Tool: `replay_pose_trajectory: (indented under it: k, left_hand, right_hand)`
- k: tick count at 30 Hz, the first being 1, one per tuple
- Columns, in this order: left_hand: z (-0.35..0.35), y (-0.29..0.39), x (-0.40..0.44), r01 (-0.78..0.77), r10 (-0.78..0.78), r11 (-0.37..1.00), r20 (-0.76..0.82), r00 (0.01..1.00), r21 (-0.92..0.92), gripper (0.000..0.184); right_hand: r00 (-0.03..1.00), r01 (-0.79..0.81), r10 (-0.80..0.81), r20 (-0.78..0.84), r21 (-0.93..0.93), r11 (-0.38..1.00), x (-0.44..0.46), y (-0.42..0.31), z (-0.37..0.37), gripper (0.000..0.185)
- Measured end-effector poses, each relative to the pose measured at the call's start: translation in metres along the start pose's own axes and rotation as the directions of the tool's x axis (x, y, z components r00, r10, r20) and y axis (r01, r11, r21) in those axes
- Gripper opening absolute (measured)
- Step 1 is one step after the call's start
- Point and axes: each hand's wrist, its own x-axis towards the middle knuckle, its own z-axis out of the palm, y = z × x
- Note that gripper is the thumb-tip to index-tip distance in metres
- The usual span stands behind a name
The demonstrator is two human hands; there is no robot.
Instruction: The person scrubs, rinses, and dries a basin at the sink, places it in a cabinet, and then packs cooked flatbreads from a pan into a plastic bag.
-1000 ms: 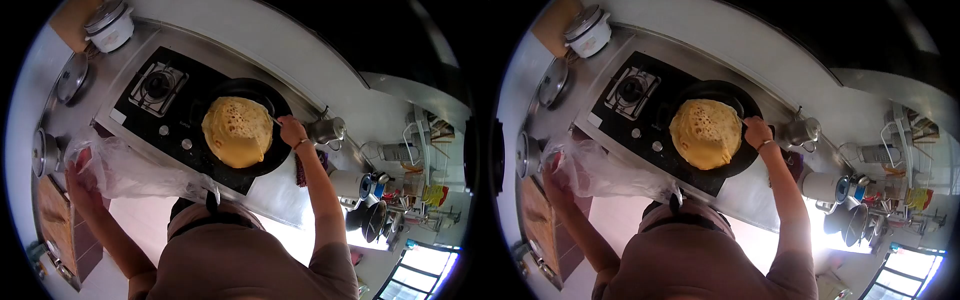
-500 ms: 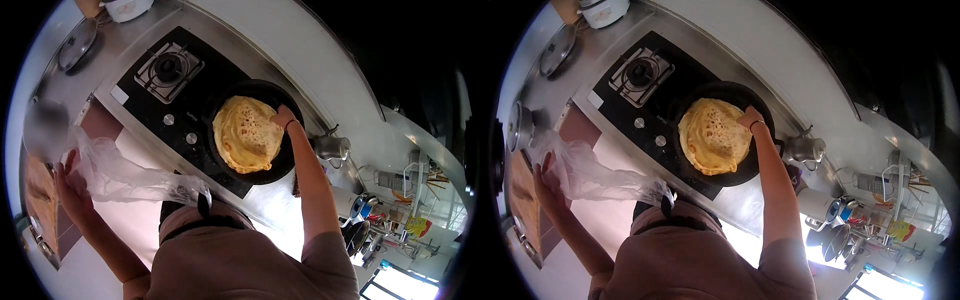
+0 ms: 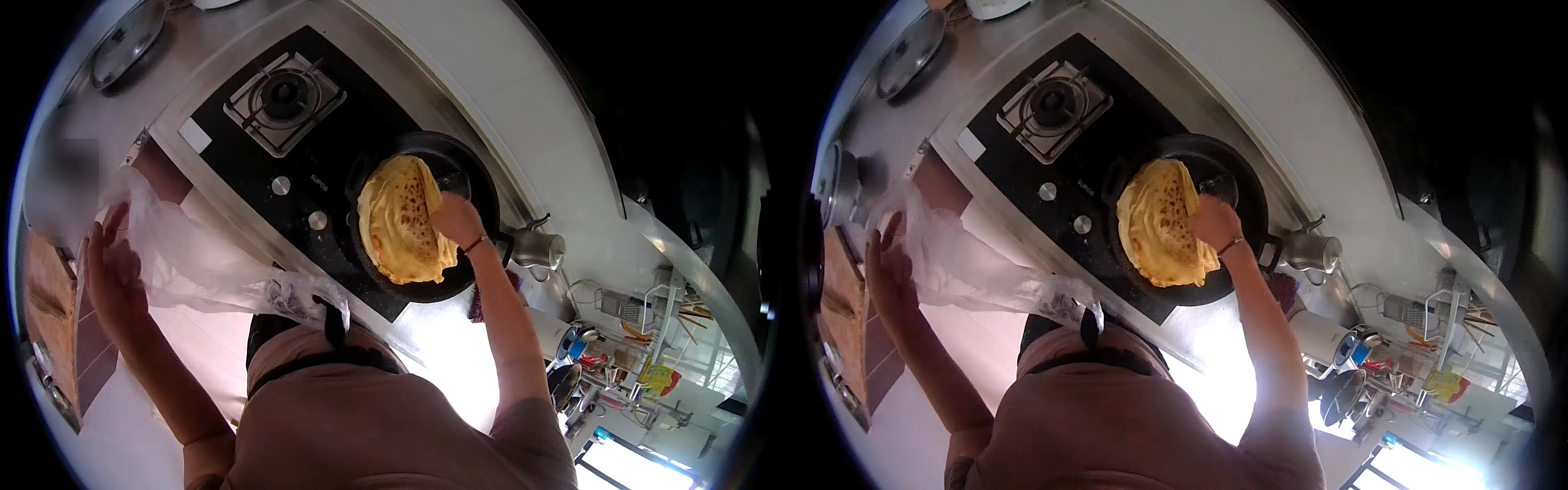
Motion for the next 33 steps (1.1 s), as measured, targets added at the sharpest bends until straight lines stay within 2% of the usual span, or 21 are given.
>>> replay_pose_trajectory:
  k: [1,2,3,5,6,7,8,9,11,12,14,15,17,18,22,24,25,27,29,30,33]
  left_hand:
    - [0.003,-0.002,0.001,0.003,-0.003,1.0,-0.002,1.0,-0.002,0.047]
    - [0.006,-0.005,0.003,-0.014,0.011,0.998,-0.054,0.998,-0.056,0.037]
    - [0.008,-0.007,0.005,-0.033,0.022,0.994,-0.106,0.994,-0.109,0.027]
    - [0.01,-0.008,0.008,-0.028,0.012,0.992,-0.121,0.993,-0.126,0.024]
    - [0.01,-0.008,0.008,-0.023,0.003,0.99,-0.136,0.991,-0.142,0.021]
    - [0.009,-0.008,0.009,-0.021,0.001,0.99,-0.136,0.991,-0.142,0.021]
    - [0.008,-0.008,0.01,-0.028,0.011,0.989,-0.119,0.993,-0.143,0.019]
    - [0.007,-0.009,0.011,-0.036,0.021,0.989,-0.101,0.995,-0.143,0.018]
    - [0.004,-0.01,0.012,-0.036,0.023,0.99,-0.101,0.995,-0.137,0.018]
    - [0.002,-0.009,0.012,-0.038,0.024,0.99,-0.104,0.994,-0.133,0.018]
    - [0.0,-0.008,0.012,-0.035,0.021,0.992,-0.117,0.993,-0.119,0.018]
    - [-0.001,-0.007,0.011,-0.031,0.017,0.993,-0.126,0.992,-0.11,0.019]
    - [-0.003,-0.007,0.013,-0.039,0.026,0.994,-0.126,0.992,-0.104,0.02]
    - [-0.005,-0.007,0.013,-0.049,0.036,0.994,-0.123,0.992,-0.1,0.021]
    - [0.001,-0.002,0.008,-0.174,0.175,0.985,-0.059,0.983,0.024,0.023]
    - [0.004,-0.001,0.011,-0.177,0.18,0.983,-0.101,0.978,0.037,0.023]
    - [0.002,-0.001,0.013,-0.178,0.182,0.983,-0.118,0.976,0.043,0.024]
    - [-0.007,0.001,0.018,-0.073,0.078,0.992,0.047,0.996,-0.099,0.033]
    - [0.005,0.004,0.018,-0.055,0.053,0.995,-0.027,0.998,-0.08,0.03]
    - [0.012,0.005,0.019,-0.035,0.029,0.997,-0.097,0.995,-0.064,0.027]
    - [0.008,0.002,0.029,-0.05,0.047,0.995,-0.033,0.998,-0.081,0.023]
  right_hand:
    - [0.994,0.101,-0.1,-0.055,0.023,0.995,-0.004,0.003,0.01,0.03]
    - [0.974,0.201,-0.195,-0.111,0.041,0.979,-0.005,0.005,0.017,0.029]
    - [0.975,0.199,-0.194,-0.11,0.041,0.979,-0.004,0.007,0.02,0.029]
    - [0.985,0.141,-0.158,0.064,0.216,0.966,0.002,0.013,0.023,0.03]
    - [0.985,0.14,-0.158,0.065,0.215,0.966,0.008,0.022,0.024,0.03]
    - [0.98,-0.038,-0.081,0.181,0.572,0.819,0.015,0.031,0.023,0.031]
    - [0.948,-0.238,-0.054,0.312,0.813,0.531,0.019,0.039,0.023,0.034]
    - [0.948,-0.239,-0.053,0.313,0.813,0.531,0.017,0.034,0.02,0.034]
    - [0.968,-0.195,0.026,0.249,0.681,0.706,0.01,0.024,0.011,0.034]
    - [0.967,-0.195,0.024,0.252,0.68,0.707,0.015,0.028,0.015,0.034]
    - [0.938,-0.152,-0.046,0.344,0.529,0.835,0.032,0.042,0.027,0.034]
    - [0.937,-0.15,-0.051,0.346,0.528,0.836,0.036,0.043,0.028,0.034]
    - [0.937,-0.1,-0.015,0.35,0.308,0.946,0.04,0.045,0.03,0.038]
    - [0.936,-0.097,-0.018,0.352,0.307,0.947,0.043,0.047,0.033,0.038]
    - [0.925,-0.132,-0.007,0.381,0.338,0.932,0.039,0.031,0.021,0.043]
    - [0.907,-0.16,0.0,0.421,0.345,0.925,0.036,0.025,0.018,0.043]
    - [0.904,-0.199,-0.007,0.427,0.437,0.877,0.034,0.028,0.021,0.045]
    - [0.9,-0.236,-0.018,0.435,0.523,0.819,0.028,0.027,0.025,0.047]
    - [0.884,-0.354,-0.015,0.467,0.689,0.632,0.019,0.022,0.024,0.052]
    - [0.883,-0.355,-0.015,0.469,0.689,0.632,0.018,0.024,0.026,0.052]
    - [0.864,-0.376,-0.095,0.494,0.76,0.531,0.017,0.028,0.03,0.05]
